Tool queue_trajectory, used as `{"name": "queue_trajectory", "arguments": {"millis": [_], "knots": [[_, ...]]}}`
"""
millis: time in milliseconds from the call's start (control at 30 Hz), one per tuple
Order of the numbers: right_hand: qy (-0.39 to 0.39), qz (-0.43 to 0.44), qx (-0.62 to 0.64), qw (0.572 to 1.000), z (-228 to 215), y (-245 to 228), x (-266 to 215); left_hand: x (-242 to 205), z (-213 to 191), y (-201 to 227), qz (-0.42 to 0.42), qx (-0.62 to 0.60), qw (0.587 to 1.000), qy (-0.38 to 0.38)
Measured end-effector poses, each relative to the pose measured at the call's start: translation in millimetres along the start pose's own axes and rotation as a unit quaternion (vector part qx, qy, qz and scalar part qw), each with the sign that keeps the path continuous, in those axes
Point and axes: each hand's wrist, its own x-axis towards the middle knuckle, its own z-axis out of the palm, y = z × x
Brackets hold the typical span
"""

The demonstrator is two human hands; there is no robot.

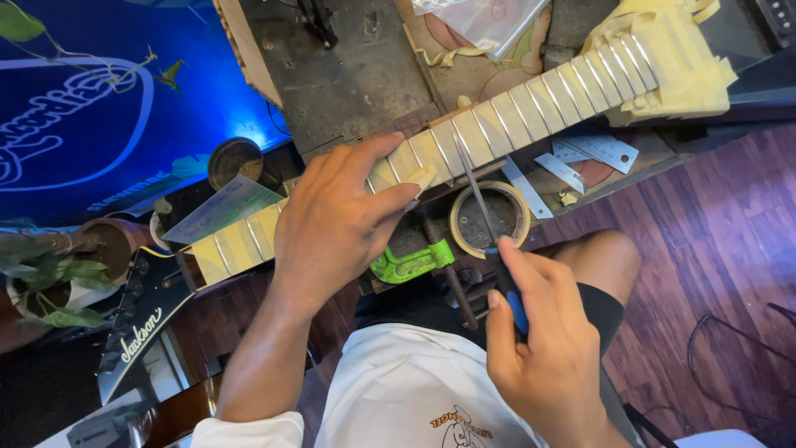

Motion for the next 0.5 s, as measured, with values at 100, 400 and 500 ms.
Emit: {"name": "queue_trajectory", "arguments": {"millis": [100,400,500], "knots": [[0.002,0.009,0.0,1.0,-2,4,-18,-2,4,-3,0.004,-0.002,1.0,0.006],[-0.03,0.008,-0.088,0.996,11,10,-24,1,3,4,-0.001,0.045,0.998,-0.033],[-0.031,-0.006,-0.101,0.994,6,13,-31,3,4,4,-0.007,0.079,0.995,-0.069]]}}
